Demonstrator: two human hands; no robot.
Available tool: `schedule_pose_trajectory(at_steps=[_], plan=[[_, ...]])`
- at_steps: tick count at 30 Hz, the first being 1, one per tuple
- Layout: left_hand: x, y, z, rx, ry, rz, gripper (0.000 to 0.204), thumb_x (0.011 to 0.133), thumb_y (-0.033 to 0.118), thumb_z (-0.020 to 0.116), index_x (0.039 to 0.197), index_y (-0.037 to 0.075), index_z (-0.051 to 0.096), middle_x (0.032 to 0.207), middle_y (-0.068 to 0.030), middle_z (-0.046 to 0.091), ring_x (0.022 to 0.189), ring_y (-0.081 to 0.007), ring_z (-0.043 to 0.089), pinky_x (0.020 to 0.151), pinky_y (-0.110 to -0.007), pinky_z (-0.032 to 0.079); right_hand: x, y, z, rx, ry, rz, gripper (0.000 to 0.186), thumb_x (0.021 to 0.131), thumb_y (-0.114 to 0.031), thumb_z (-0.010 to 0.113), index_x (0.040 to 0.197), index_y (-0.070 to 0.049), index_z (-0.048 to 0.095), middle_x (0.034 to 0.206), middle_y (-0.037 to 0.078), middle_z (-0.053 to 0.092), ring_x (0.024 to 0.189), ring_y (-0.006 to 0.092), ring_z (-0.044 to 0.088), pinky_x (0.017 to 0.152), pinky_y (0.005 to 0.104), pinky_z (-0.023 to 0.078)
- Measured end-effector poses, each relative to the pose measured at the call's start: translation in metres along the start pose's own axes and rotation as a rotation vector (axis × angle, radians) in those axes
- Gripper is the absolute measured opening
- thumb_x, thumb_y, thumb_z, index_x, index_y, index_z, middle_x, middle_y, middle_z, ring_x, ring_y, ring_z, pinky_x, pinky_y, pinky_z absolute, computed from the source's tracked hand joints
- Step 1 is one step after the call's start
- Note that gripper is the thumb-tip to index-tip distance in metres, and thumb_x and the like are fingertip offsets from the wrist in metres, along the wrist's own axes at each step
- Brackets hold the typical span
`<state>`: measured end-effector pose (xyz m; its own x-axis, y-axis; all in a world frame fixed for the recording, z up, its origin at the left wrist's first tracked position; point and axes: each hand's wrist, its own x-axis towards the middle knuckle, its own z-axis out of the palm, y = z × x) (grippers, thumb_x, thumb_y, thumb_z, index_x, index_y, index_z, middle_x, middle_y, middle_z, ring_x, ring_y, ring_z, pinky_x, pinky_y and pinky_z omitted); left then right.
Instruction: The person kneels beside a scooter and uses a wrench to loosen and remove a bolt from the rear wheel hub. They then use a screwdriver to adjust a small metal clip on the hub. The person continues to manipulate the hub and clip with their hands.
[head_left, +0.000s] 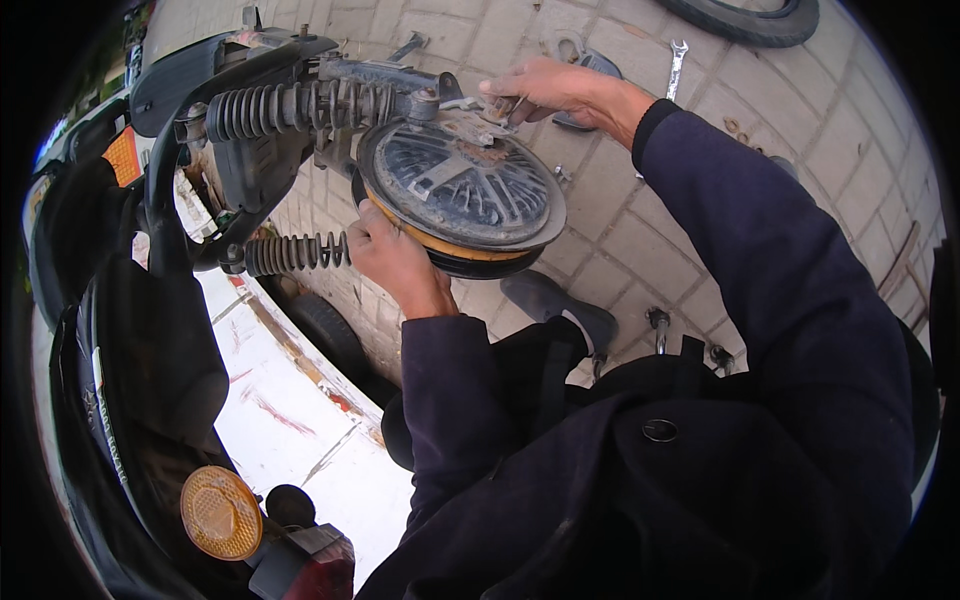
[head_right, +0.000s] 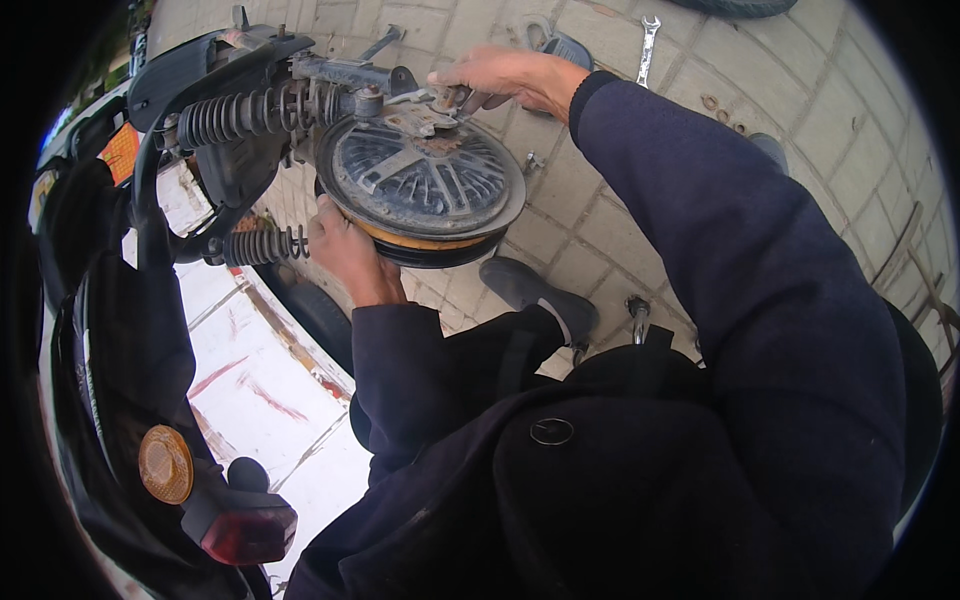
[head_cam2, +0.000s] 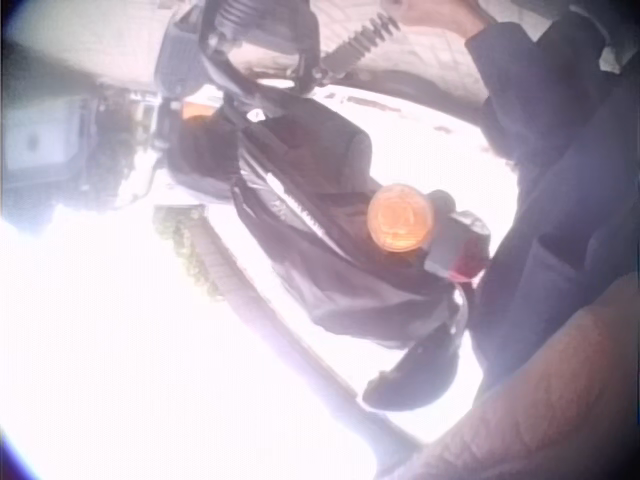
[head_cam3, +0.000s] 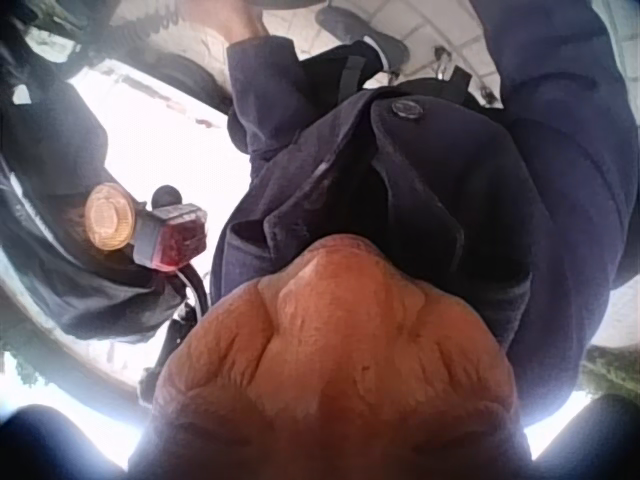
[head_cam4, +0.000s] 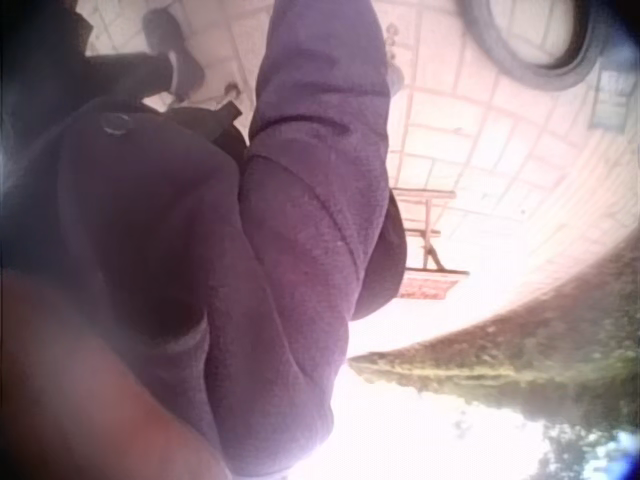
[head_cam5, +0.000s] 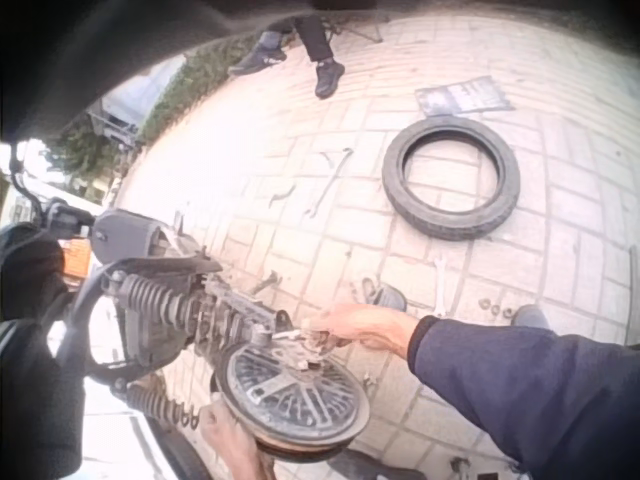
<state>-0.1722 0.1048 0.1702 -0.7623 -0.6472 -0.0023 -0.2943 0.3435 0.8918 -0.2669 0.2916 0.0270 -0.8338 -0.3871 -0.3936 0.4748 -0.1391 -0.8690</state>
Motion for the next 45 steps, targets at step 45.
schedule_pose_trajectory(at_steps=[45], plan=[[-0.007, -0.016, -0.004, -0.014, 0.07, 0.069, 0.036, 0.104, 0.024, 0.054, 0.076, 0.004, 0.044, 0.075, -0.0014, 0.051, 0.07, -0.0086, 0.044, 0.064, -0.027, 0.041, 0.015, -0.037, 0.01, -0.434, -0.212, -0.028, 0.038, 0.088, -0.03, 0.061, 0.102, 0.004, 0.069, 0.08, 0.007, 0.066, 0.066, 0.0177, 0.063, 0.059, 0.033, 0.054]])
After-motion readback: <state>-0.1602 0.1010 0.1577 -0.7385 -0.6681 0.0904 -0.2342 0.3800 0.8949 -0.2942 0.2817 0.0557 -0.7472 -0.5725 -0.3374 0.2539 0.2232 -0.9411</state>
